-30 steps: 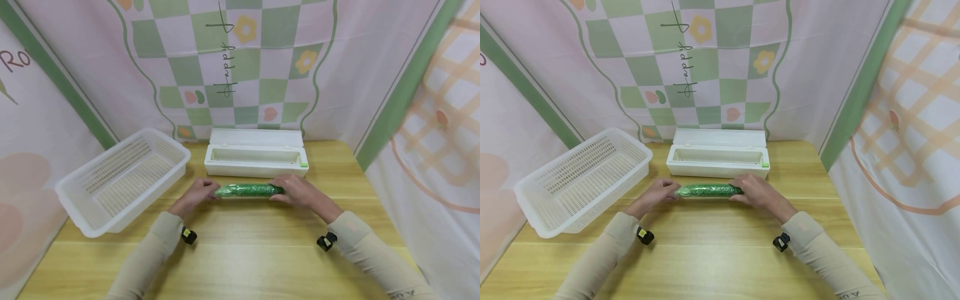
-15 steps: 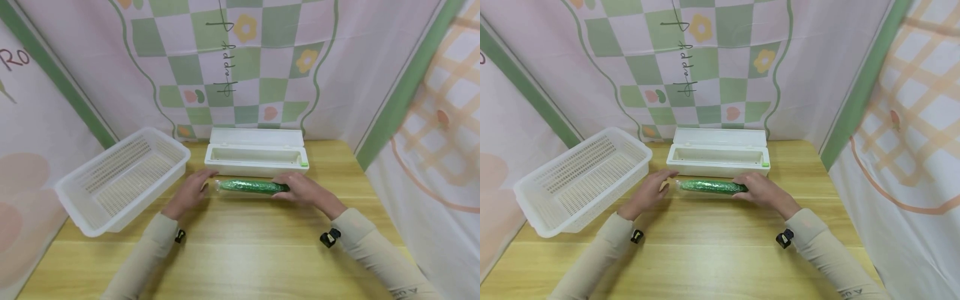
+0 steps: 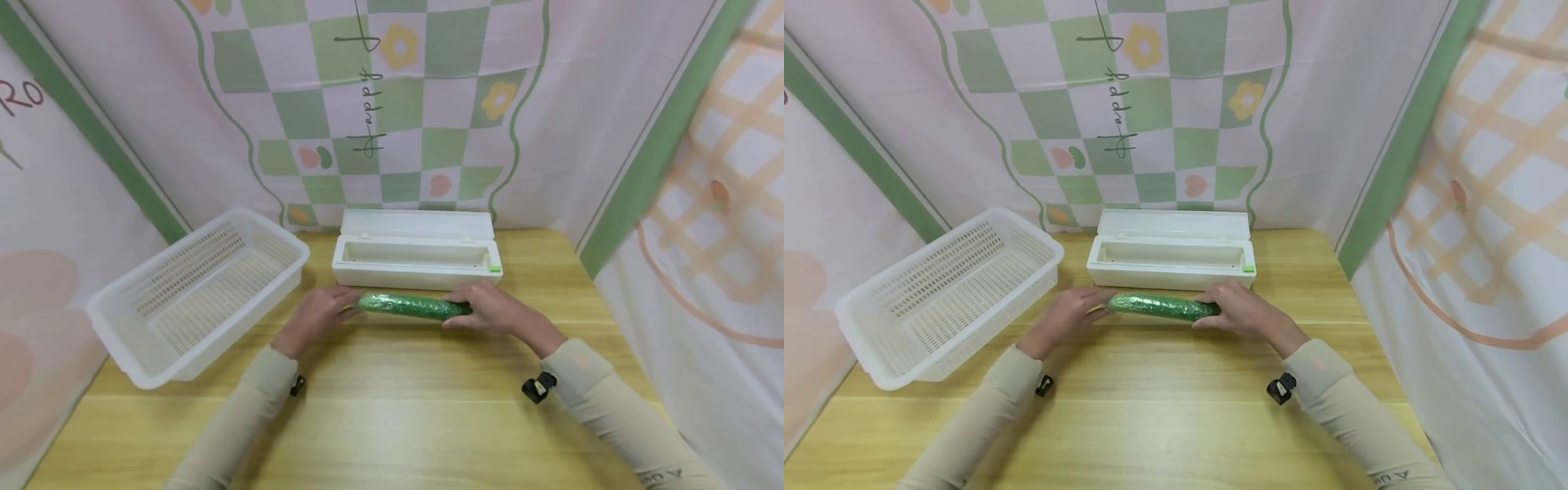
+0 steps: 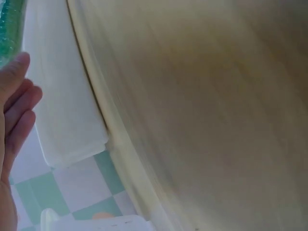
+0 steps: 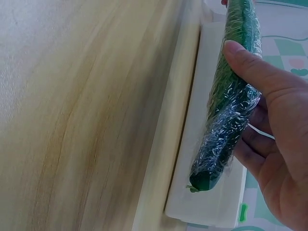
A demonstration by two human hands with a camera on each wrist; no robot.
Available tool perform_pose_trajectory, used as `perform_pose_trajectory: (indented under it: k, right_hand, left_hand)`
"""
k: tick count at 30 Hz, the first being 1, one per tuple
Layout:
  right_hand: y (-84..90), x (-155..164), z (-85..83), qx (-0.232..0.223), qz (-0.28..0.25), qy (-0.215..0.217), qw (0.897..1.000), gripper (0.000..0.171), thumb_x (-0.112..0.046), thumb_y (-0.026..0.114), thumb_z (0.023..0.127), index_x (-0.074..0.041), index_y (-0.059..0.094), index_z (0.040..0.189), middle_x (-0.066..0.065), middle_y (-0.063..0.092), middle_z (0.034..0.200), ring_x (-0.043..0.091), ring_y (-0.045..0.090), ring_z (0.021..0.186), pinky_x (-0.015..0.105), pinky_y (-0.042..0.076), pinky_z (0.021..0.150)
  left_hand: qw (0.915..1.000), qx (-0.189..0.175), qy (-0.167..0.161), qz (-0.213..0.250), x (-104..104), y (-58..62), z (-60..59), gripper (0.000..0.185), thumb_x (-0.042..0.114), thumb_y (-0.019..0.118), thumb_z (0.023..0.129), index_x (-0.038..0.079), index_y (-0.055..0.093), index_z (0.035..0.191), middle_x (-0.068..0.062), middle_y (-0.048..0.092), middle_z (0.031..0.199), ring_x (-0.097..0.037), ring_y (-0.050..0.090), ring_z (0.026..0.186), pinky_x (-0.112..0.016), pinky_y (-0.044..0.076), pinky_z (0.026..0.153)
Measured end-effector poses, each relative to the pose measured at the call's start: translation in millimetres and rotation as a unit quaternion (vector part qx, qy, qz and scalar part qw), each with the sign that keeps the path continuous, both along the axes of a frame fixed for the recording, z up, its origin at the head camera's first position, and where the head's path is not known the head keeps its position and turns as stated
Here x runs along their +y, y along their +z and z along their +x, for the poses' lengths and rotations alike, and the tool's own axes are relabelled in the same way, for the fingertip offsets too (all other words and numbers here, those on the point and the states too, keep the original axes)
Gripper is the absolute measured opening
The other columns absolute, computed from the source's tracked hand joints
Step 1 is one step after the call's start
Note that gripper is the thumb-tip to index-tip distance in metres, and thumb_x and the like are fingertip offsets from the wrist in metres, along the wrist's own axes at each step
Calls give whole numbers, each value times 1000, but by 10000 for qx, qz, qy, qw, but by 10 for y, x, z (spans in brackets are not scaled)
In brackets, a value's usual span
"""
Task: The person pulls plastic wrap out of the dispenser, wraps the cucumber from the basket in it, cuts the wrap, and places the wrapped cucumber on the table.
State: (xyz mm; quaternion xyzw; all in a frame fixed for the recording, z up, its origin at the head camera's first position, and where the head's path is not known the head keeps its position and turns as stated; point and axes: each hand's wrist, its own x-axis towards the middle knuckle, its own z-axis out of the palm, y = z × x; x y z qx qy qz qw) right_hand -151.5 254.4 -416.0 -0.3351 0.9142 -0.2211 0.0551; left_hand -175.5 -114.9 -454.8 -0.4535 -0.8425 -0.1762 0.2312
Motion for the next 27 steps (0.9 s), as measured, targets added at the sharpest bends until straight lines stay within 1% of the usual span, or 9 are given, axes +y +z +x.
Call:
perform_pose_trajectory:
  k: [5,8,10,13,15,18,20,24,27]
  right_hand:
    - [-4,-14,2,-135,-15,38,9999,47,-29,86,88,-4,75,126,4,78,98,1,59,73,18,54,64]
    - [-10,-20,4,-189,24,20,9998,48,-30,86,89,-3,75,127,5,78,100,2,59,74,19,54,64]
    - [-19,-30,8,-168,41,48,9998,47,-30,86,89,-3,75,126,6,79,102,2,60,76,19,54,65]
    - [-32,-55,21,-90,59,111,9999,47,-31,85,90,-2,75,125,7,79,103,2,61,77,19,54,65]
    - [-38,-79,35,5,112,123,9999,48,-33,85,90,-2,75,126,8,80,105,3,61,78,19,53,66]
    - [-48,-113,50,123,206,91,9997,48,-34,83,91,-2,74,126,10,79,107,5,64,80,19,54,67]
    - [-57,-131,57,199,279,63,9994,49,-36,83,92,-2,74,126,11,79,109,7,67,83,21,56,68]
    - [-80,-157,56,280,403,39,9988,50,-37,83,92,-2,74,126,13,79,113,12,71,88,24,59,72]
    - [-97,-181,51,334,468,95,9983,48,-36,83,91,-2,75,124,12,80,112,10,69,86,24,58,71]
  left_hand:
    - [9990,-338,-302,23,-34,25,8,35,12,86,84,3,78,117,-8,83,97,-16,80,79,-23,65,71]
    - [9941,-925,-567,21,-52,54,18,32,8,84,86,1,78,116,-9,83,96,-15,80,78,-19,64,71]
    - [9845,-1603,-707,32,-64,74,22,26,6,80,89,0,78,115,-11,83,99,-17,81,83,-17,63,75]
    - [9584,-2764,-705,47,-84,104,25,21,6,73,96,0,78,116,-12,82,103,-20,81,91,-17,63,80]
    - [9360,-3462,-620,128,-89,121,24,17,8,69,100,1,78,113,-13,82,103,-23,80,92,-18,63,80]
    - [9046,-4220,-509,321,-88,141,26,16,7,65,103,-1,77,109,-16,81,106,-27,79,97,-23,64,84]
    - [8868,-4574,-462,475,-86,135,25,17,7,62,105,-3,76,107,-19,80,108,-29,79,100,-25,64,87]
    - [8530,-5159,-395,690,-99,110,32,24,6,53,110,-8,71,117,-26,77,116,-34,78,109,-31,64,94]
    - [8383,-5391,-294,765,-114,91,40,28,9,49,112,-9,68,124,-27,76,118,-36,77,110,-34,65,95]
